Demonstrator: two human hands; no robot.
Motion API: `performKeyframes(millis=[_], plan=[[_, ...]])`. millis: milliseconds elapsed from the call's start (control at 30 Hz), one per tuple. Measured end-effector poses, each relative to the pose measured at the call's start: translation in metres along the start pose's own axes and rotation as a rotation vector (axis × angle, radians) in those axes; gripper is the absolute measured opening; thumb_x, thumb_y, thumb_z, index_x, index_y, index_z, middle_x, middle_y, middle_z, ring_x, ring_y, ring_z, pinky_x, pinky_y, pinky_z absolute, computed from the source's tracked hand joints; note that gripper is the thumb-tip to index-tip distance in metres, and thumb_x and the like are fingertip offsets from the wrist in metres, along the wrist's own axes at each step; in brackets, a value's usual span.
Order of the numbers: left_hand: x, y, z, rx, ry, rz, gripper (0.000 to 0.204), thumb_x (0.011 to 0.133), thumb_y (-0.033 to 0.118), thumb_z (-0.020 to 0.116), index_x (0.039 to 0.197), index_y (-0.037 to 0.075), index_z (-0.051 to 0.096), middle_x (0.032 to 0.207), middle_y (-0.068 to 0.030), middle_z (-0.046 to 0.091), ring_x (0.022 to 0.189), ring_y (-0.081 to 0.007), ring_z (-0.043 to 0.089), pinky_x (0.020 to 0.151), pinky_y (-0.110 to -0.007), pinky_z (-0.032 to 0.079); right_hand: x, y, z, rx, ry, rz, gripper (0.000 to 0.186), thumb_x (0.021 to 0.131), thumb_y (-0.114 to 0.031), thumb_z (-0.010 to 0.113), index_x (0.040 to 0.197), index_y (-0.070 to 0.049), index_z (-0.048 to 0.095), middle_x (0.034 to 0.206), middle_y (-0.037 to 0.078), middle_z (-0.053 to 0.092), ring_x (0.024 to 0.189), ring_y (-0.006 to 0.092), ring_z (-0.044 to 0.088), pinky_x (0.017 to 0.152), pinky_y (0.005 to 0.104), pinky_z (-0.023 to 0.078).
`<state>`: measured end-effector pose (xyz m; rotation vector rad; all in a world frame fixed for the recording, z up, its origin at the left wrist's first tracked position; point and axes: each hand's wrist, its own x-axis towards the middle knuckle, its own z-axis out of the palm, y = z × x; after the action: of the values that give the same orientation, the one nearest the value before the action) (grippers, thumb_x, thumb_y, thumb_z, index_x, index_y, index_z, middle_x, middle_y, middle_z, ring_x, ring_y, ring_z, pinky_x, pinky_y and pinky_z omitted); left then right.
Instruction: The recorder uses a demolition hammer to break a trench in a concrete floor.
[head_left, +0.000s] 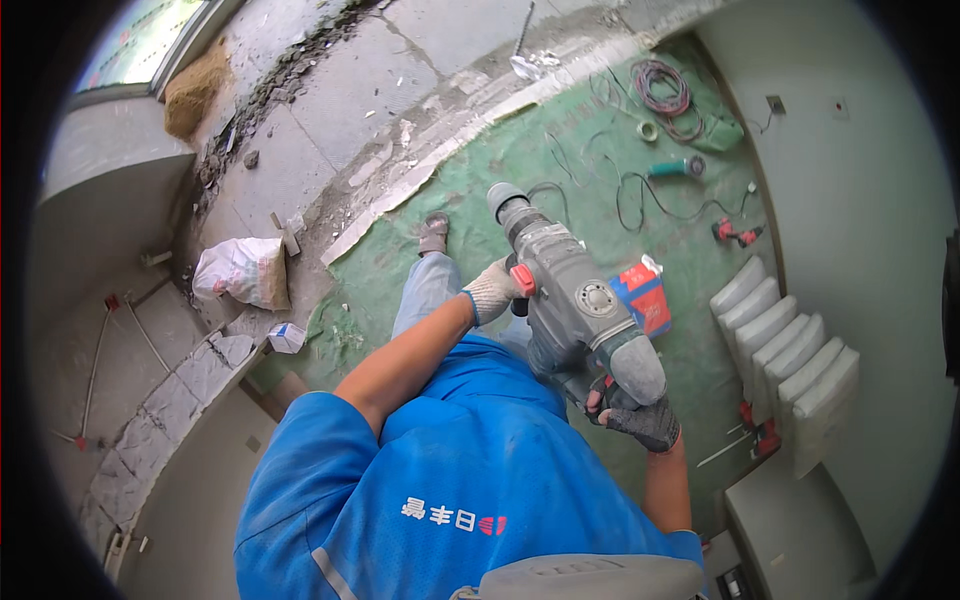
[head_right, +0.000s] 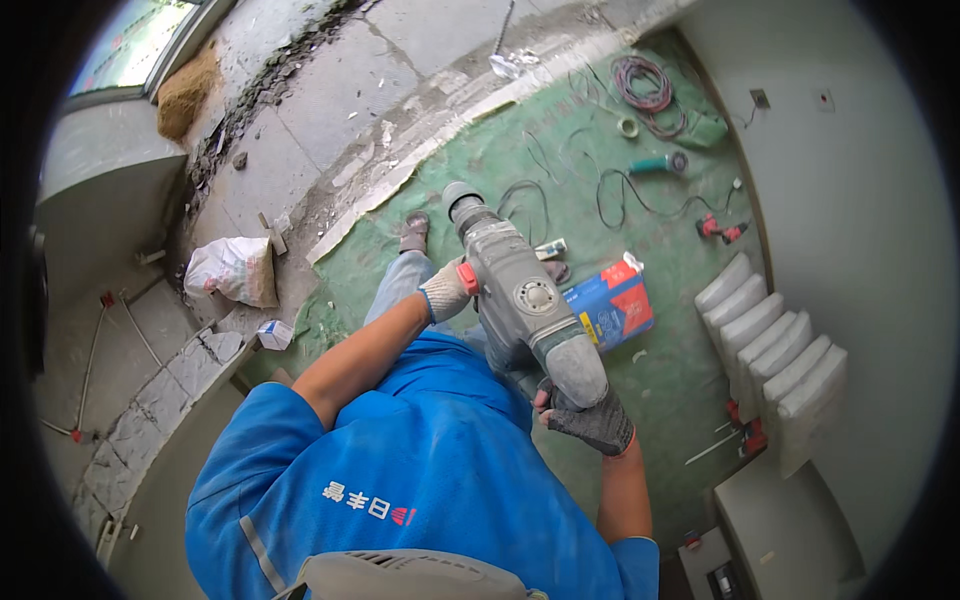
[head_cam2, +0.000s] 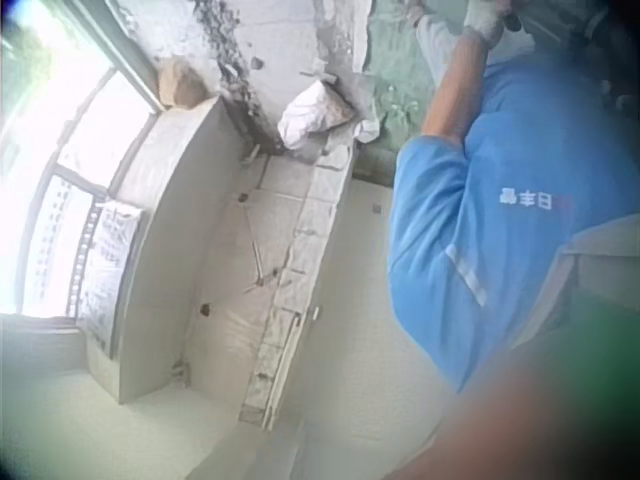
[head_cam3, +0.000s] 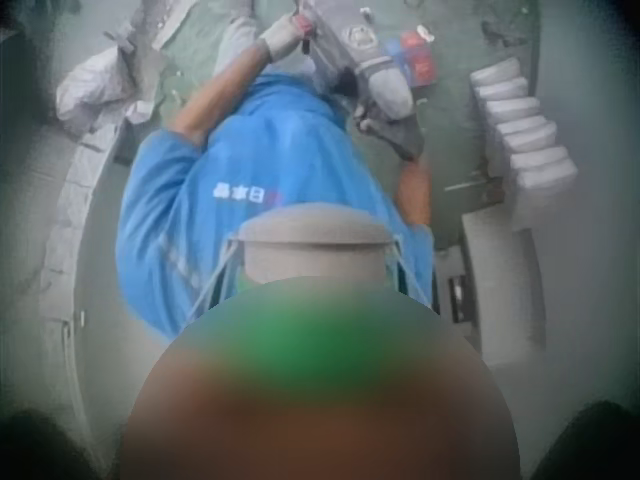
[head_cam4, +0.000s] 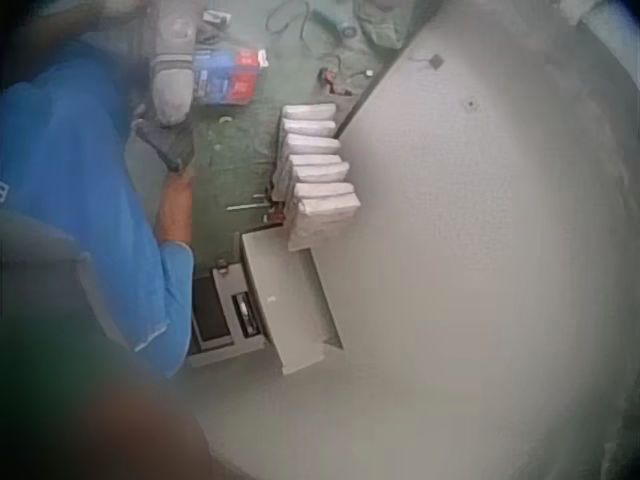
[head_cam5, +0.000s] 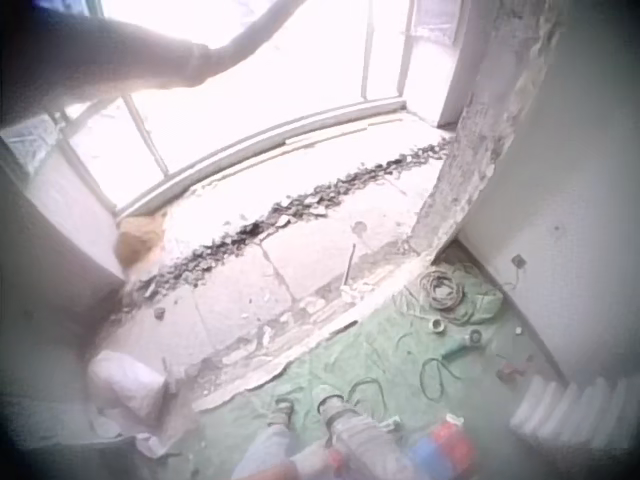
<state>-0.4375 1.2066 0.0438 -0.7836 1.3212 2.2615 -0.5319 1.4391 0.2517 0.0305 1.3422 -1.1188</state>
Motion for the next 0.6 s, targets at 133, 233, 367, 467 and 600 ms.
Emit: performKeyframes(millis=[133,233,367,467,600], plan=[[-0.018,-0.024,-0.1,0.663,0.222,0.721,0.044,0.086,0.004,0.052,0.129,0.005,0.046,0.118,-0.0087,0.058,0.111,-0.0184,0.053,0.095,-0.032,0.041,0.069,-0.052,0.077,-0.769,-0.18,-0.082,0.048,0.072,-0.008,0.069,0.116,0.0,0.053,0.088,0.008,0.061,0.079,0.0151,0.059,0.07,0.0303,0.049],[-0.069,0.04,-0.141,0.125,0.17,0.442,0.043,0.084,0.002,0.049,0.127,0.008,0.049,0.121,-0.0086,0.057,0.109,-0.0173,0.052,0.095,-0.031,0.04,0.113,-0.062,0.131,-0.712,-0.042,-0.336,0.049,0.074,-0.009,0.065,0.119,0.001,0.051,0.076,0.005,0.057,0.07,0.0138,0.058,0.064,0.0292,0.049],[-0.103,0.036,-0.201,0.299,0.3,0.209,0.036,0.083,0.016,0.056,0.115,0.001,0.056,0.108,-0.0135,0.062,0.099,-0.0206,0.058,0.088,-0.032,0.044,0.138,-0.12,0.195,-0.099,0.049,-0.183,0.009,0.075,-0.009,0.059,0.076,0.0,0.057,0.064,0.005,0.056,0.055,0.0114,0.056,0.051,0.0245,0.044],[-0.122,0.048,-0.204,0.414,0.647,0.366,0.037,0.083,0.023,0.056,0.115,0.003,0.055,0.1,-0.0197,0.06,0.093,-0.0291,0.06,0.081,-0.036,0.047,0.155,-0.133,0.197,-0.109,0.041,-0.169,0.009,0.075,-0.009,0.058,0.076,-0.001,0.056,0.062,0.004,0.055,0.054,0.0116,0.055,0.051,0.0246,0.045],[-0.131,0.115,-0.196,0.537,0.836,0.547,0.047,0.081,0.029,0.062,0.119,0.005,0.048,0.102,-0.0184,0.06,0.089,-0.0291,0.062,0.075,-0.037,0.049,0.165,-0.156,0.193,-0.252,0.082,-0.07,0.017,0.075,-0.011,0.058,0.088,0.0,0.056,0.064,0.004,0.052,0.055,0.0128,0.053,0.054,0.0276,0.047]])
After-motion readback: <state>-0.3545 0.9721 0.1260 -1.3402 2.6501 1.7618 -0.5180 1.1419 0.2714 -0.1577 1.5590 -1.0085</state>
